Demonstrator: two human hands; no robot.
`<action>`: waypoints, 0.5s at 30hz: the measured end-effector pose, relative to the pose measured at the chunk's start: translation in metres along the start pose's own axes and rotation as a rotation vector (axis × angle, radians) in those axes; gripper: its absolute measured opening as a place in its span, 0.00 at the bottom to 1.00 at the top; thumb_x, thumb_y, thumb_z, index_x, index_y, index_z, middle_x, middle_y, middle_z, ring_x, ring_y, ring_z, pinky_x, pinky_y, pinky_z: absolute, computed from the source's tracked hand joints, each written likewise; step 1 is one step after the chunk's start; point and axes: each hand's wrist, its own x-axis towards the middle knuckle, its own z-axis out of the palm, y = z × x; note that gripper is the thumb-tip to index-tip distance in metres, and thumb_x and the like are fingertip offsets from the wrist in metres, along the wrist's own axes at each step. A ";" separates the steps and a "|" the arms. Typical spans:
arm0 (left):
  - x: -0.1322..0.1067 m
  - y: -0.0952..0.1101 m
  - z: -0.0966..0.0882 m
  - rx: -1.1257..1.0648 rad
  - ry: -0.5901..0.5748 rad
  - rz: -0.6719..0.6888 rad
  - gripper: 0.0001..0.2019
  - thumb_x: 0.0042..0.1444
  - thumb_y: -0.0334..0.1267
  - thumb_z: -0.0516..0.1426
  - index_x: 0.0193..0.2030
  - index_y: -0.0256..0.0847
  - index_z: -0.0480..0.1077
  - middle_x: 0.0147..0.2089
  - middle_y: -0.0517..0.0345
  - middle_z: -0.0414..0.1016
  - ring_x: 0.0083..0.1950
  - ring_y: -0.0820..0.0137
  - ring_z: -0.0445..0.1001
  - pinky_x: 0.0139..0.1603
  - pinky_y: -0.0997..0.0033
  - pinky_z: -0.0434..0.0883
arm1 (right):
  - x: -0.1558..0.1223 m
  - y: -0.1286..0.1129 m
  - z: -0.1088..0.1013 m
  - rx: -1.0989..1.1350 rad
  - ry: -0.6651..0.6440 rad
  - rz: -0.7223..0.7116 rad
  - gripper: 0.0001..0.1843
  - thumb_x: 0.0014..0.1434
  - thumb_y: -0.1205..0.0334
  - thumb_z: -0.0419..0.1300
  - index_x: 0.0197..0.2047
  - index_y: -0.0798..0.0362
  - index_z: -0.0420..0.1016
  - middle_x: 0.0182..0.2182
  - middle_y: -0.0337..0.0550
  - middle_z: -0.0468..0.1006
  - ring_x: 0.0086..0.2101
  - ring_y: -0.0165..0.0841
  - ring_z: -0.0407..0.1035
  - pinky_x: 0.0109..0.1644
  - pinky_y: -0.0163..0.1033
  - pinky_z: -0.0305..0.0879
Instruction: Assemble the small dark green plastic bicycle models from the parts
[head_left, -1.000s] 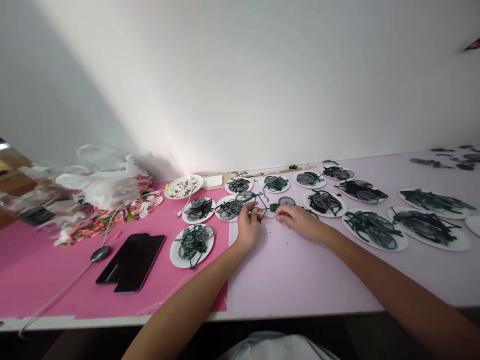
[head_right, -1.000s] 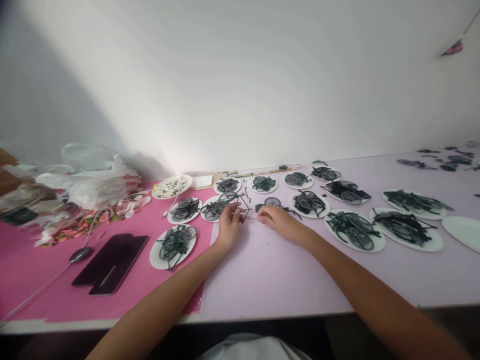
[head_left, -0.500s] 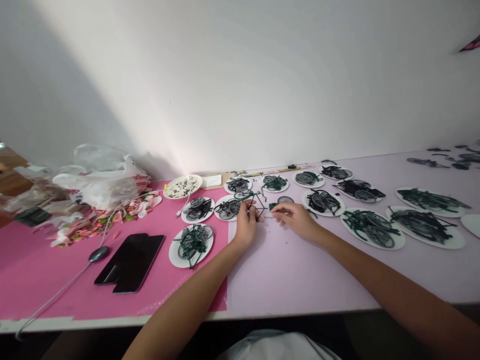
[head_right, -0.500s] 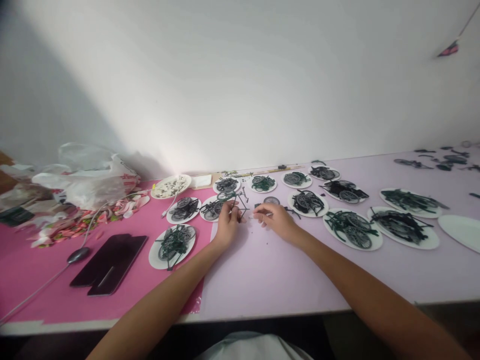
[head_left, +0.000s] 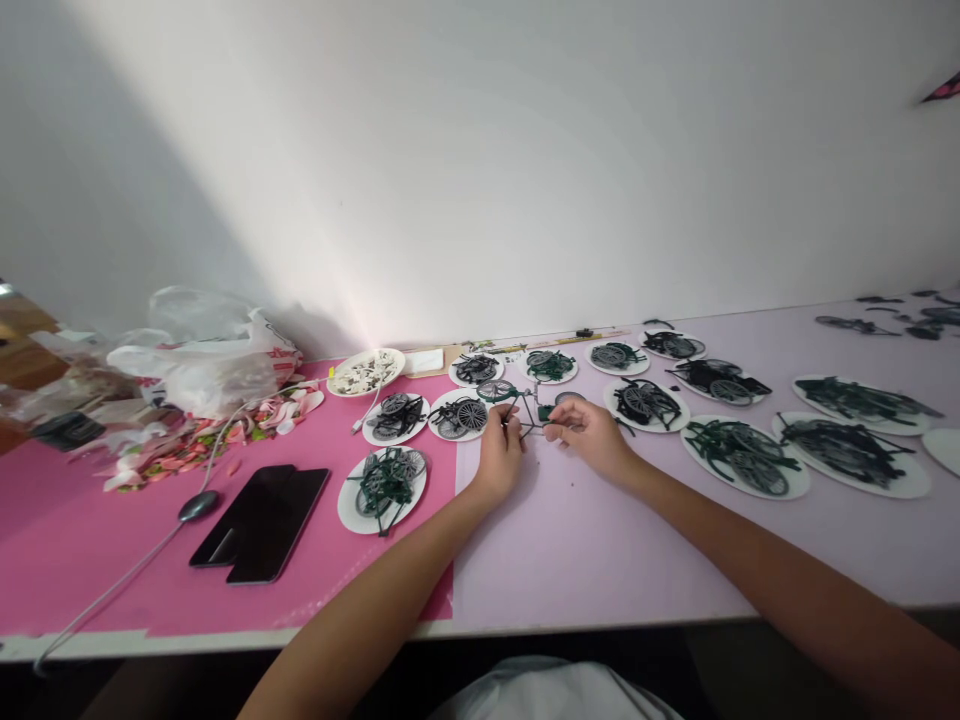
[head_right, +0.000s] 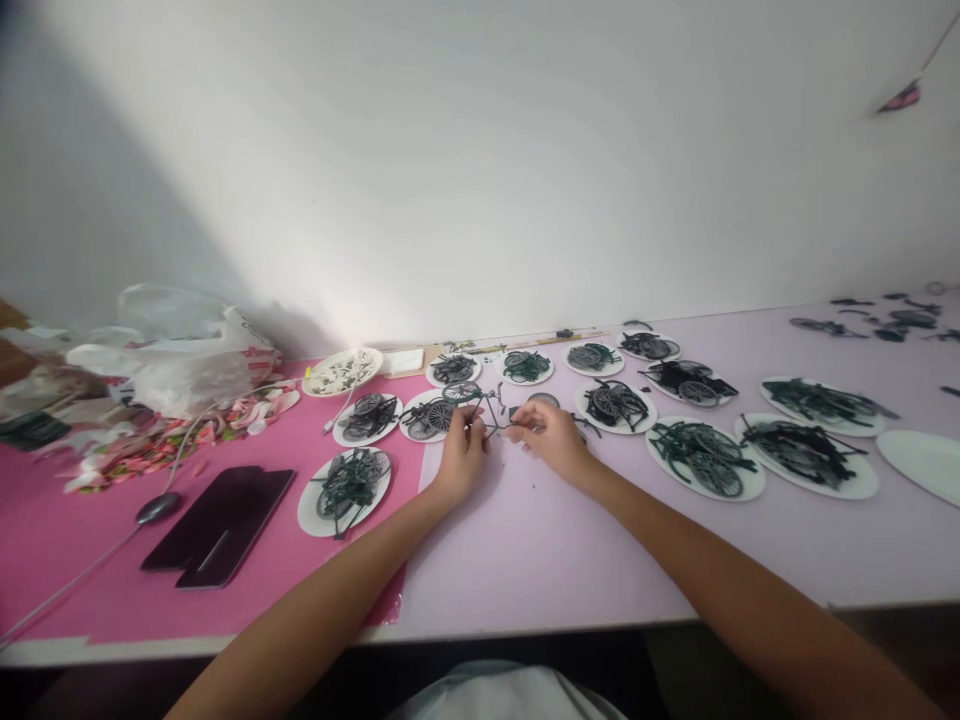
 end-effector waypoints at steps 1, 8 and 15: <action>0.000 -0.001 0.000 0.019 0.003 0.007 0.10 0.71 0.43 0.50 0.52 0.40 0.62 0.42 0.56 0.69 0.30 0.75 0.66 0.35 0.70 0.69 | -0.001 -0.001 0.000 -0.005 -0.004 -0.003 0.22 0.47 0.45 0.75 0.35 0.51 0.74 0.31 0.43 0.81 0.28 0.34 0.75 0.27 0.36 0.73; 0.002 -0.006 -0.002 0.081 0.053 0.036 0.11 0.68 0.39 0.54 0.53 0.40 0.61 0.49 0.50 0.69 0.46 0.67 0.70 0.52 0.63 0.68 | -0.001 0.000 0.001 -0.048 -0.035 -0.015 0.24 0.48 0.44 0.74 0.42 0.50 0.79 0.36 0.43 0.81 0.28 0.32 0.72 0.26 0.36 0.72; 0.001 0.001 0.000 0.062 0.046 -0.008 0.12 0.68 0.40 0.54 0.54 0.39 0.59 0.49 0.51 0.67 0.44 0.69 0.68 0.51 0.64 0.68 | 0.001 -0.002 0.001 -0.147 -0.020 -0.094 0.21 0.46 0.44 0.75 0.34 0.51 0.80 0.32 0.44 0.80 0.30 0.35 0.72 0.30 0.38 0.71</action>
